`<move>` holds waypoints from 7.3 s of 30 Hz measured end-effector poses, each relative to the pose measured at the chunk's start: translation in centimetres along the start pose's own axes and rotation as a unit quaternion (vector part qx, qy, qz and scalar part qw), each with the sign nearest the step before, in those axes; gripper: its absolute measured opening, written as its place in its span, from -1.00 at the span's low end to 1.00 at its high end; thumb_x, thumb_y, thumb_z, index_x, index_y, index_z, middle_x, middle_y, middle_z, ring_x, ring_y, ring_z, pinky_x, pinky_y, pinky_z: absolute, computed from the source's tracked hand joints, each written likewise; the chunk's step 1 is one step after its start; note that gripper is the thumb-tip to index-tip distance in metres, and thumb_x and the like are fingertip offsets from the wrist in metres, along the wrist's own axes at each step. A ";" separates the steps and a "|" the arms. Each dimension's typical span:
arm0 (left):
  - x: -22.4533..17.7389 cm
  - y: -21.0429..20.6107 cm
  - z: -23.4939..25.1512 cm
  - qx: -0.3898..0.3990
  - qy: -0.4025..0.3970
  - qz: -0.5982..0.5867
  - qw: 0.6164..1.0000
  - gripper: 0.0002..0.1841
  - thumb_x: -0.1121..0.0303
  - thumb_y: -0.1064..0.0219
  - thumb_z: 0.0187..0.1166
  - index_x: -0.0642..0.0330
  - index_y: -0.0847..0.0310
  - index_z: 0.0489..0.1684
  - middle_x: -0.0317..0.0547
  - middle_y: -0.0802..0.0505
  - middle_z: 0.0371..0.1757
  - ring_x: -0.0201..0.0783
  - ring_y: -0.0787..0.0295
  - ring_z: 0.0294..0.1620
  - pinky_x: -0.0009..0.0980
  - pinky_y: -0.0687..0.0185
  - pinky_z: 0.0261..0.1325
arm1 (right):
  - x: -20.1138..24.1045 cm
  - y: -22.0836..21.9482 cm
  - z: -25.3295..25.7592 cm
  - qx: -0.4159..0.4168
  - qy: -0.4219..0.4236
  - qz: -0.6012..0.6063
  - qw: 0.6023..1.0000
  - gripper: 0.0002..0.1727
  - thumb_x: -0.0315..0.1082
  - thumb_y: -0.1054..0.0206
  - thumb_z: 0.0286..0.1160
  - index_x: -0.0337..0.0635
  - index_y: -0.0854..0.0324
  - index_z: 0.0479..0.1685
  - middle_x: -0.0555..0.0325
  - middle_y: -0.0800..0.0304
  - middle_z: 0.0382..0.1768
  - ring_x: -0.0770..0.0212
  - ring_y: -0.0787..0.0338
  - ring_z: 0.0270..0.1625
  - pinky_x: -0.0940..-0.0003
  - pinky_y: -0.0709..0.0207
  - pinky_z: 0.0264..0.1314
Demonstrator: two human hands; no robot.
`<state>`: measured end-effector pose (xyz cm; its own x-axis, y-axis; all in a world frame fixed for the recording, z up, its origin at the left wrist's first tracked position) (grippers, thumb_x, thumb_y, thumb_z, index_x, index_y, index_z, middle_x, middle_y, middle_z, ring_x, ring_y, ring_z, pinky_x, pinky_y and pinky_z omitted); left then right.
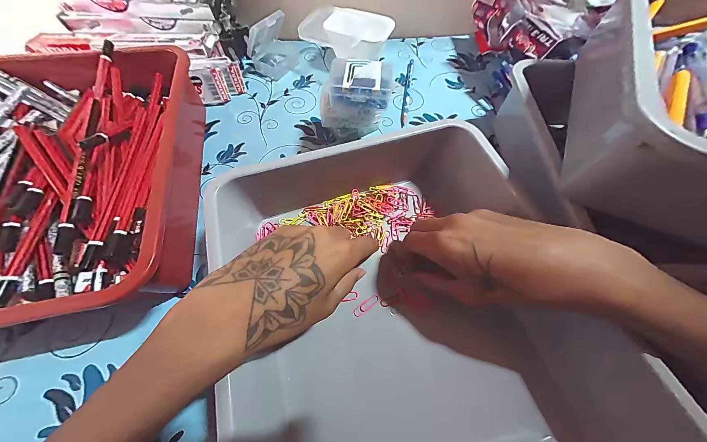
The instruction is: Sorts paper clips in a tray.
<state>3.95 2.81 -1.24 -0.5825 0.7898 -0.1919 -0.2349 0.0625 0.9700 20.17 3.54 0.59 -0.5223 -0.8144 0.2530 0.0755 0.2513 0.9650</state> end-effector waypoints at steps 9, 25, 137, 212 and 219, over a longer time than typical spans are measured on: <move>-0.2 0.3 0.0 -0.002 0.007 0.003 1.000 -0.65 0.16 -0.10 0.65 -0.04 -0.78 0.18 -0.30 -0.81 -0.30 -0.29 -0.80 -0.29 -0.29 -0.66 -0.31 | 0.0 -0.4 0.1 0.016 0.023 0.000 1.000 -0.87 -0.17 -0.35 0.40 0.03 -0.71 -0.25 0.39 -0.63 -0.43 0.47 -0.65 -0.43 0.53 -0.46 -0.49; -0.4 0.7 0.1 0.016 0.021 -0.010 1.000 -0.69 0.21 -0.14 0.65 -0.02 -0.77 0.14 -0.29 -0.81 -0.30 -0.29 -0.79 -0.29 -0.30 -0.66 -0.29 | 0.1 -0.2 0.0 0.025 0.032 0.035 0.999 -0.85 -0.16 -0.35 0.43 0.13 -0.76 -0.11 0.49 -0.68 -0.37 0.55 -0.68 -0.35 0.57 -0.55 -0.41; 1.3 3.0 -0.2 -0.053 0.173 -0.048 0.982 -0.67 0.45 -0.32 0.57 0.23 -0.74 0.27 0.05 -0.81 -0.12 -0.06 -0.78 -0.17 -0.10 -0.67 -0.13 | -0.2 2.5 1.3 -0.180 -0.017 0.014 0.983 -0.89 -0.30 -0.31 0.46 -0.06 -0.73 -0.27 0.31 -0.70 -0.43 0.39 -0.70 -0.42 0.43 -0.56 -0.43; -6.9 1.2 -4.4 0.124 0.033 -0.104 0.986 -0.79 0.31 -0.28 0.66 0.22 -0.77 -0.27 -0.08 -0.73 -0.45 -0.16 -0.73 -0.39 -0.25 -0.50 -0.38 | 0.6 0.3 2.1 -0.023 0.097 0.052 0.994 -0.77 -0.27 -0.34 0.59 -0.02 -0.89 0.03 0.21 -0.84 -0.23 0.23 -0.83 -0.17 0.19 -0.69 -0.16; -7.3 0.1 -5.0 0.225 -0.004 -0.153 0.962 -0.86 0.29 -0.37 0.54 0.09 -0.77 -0.38 -0.27 -0.71 -0.49 -0.37 -0.70 -0.44 -0.45 -0.52 -0.44 | 2.7 -0.5 2.9 -0.022 0.136 -0.078 0.987 -0.89 -0.40 -0.35 0.51 -0.19 -0.67 -0.37 0.10 -0.58 -0.56 0.03 -0.69 -0.52 0.11 -0.44 -0.57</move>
<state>4.25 -5.99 -0.46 -0.5338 0.6962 -0.4800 -0.0324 0.5504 0.8343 16.21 2.73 0.55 -0.2841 -0.9530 0.1050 0.0525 0.0939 0.9942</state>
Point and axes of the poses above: each hand's wrist, its own z-axis towards the middle knuckle, its own y-axis out of the back of the hand, x = y × z, the point moved 6 cm from there along z, towards the middle knuckle
